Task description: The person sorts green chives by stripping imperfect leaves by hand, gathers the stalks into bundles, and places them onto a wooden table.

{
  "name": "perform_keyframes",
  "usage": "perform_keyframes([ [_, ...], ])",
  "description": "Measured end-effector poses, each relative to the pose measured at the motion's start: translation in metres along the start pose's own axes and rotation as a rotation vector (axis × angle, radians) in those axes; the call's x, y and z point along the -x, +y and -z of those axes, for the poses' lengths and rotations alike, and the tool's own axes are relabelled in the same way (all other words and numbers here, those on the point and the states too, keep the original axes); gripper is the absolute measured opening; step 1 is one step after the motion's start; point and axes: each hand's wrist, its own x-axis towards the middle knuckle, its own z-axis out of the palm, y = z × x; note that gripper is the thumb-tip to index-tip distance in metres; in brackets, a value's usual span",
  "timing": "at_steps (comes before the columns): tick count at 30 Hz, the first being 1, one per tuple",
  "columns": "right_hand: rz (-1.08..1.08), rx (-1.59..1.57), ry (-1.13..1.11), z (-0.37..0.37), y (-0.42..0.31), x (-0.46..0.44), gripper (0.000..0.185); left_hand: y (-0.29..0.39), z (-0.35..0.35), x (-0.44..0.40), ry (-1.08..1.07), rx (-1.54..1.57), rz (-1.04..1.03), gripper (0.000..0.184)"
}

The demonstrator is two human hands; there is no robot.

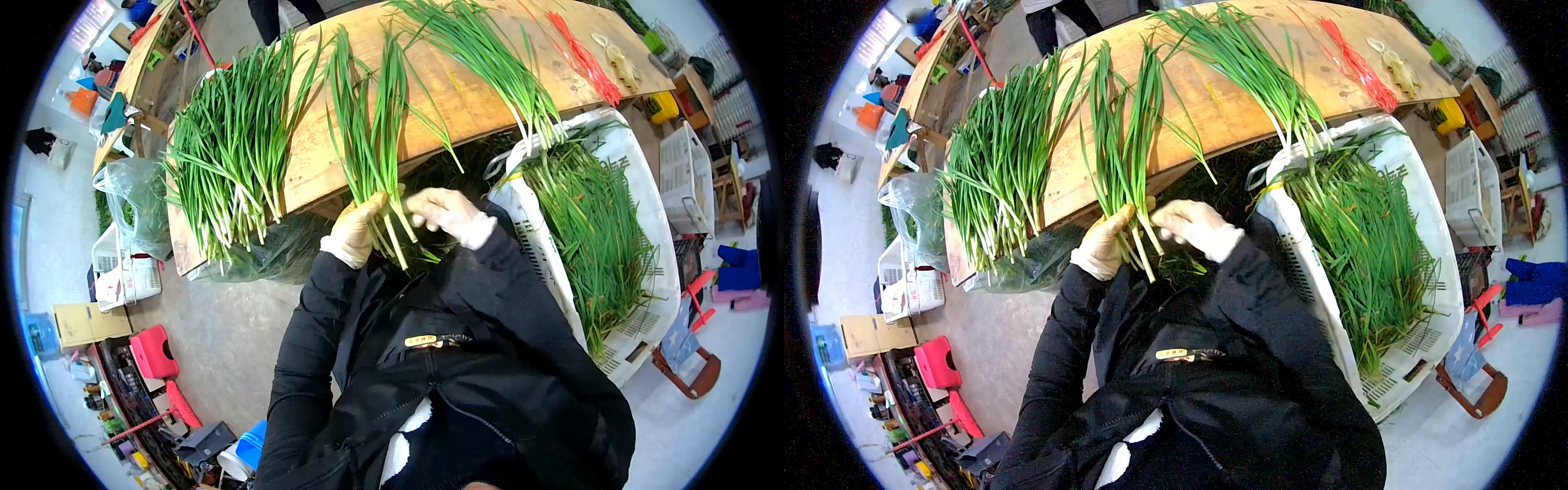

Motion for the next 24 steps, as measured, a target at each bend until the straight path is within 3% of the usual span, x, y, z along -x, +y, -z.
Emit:
perform_keyframes([
  [2, 0.047, 0.160, -0.006, -0.010, 0.011, -0.024, 0.030, -0.007, 0.005, -0.003, 0.164, -0.004, 0.026, 0.030],
  [4, 0.080, 0.213, -0.052, -0.014, 0.012, -0.030, 0.028, -0.005, 0.004, -0.001, 0.123, -0.026, 0.009, 0.025],
  [5, 0.184, 0.459, 0.015, -0.016, 0.008, -0.029, 0.024, -0.003, -0.002, 0.000, 0.173, -0.040, -0.011, 0.023],
  [6, 0.185, 0.459, 0.008, -0.018, 0.011, -0.029, 0.024, -0.002, -0.003, 0.000, 0.178, -0.038, -0.014, 0.023],
  [8, 0.672, 0.594, 0.327, -0.023, 0.014, -0.023, 0.021, -0.002, -0.004, -0.003, 0.190, -0.050, -0.080, 0.026],
  [10, 0.721, 0.664, 0.468, -0.026, 0.024, -0.013, 0.019, 0.004, -0.004, -0.009, 0.176, 0.062, -0.066, 0.027],
  [12, 0.534, 0.656, 0.456, -0.034, 0.031, 0.011, 0.020, 0.015, -0.014, -0.007, 0.181, 0.017, -0.095, 0.027],
  [15, 0.528, 0.678, 0.272, -0.033, 0.057, 0.045, 0.026, 0.025, -0.013, -0.008, 0.188, 0.015, -0.162, 0.026],
  [16, 0.383, 0.859, 0.134, -0.030, 0.073, 0.056, 0.027, 0.028, -0.010, -0.008, 0.196, 0.029, -0.211, 0.025],
  [18, -0.171, 1.068, -0.319, -0.022, 0.091, 0.070, 0.029, 0.039, -0.012, -0.005, 0.243, 0.001, -0.259, 0.024],
  [20, -0.077, 0.957, -0.332, 0.004, 0.074, 0.066, 0.031, 0.041, -0.007, -0.006, 0.203, -0.050, -0.279, 0.023],
  [21, 0.060, 0.992, 0.083, 0.013, 0.058, 0.063, 0.030, 0.038, 0.001, -0.006, 0.158, -0.029, -0.256, 0.024],
  [23, 0.124, 0.836, 0.536, 0.026, 0.005, 0.046, 0.036, 0.033, -0.001, -0.005, 0.099, 0.141, -0.114, 0.027],
  [24, 0.138, 0.937, 0.611, 0.037, -0.004, 0.035, 0.037, 0.033, -0.010, -0.002, 0.088, 0.249, -0.064, 0.029],
])
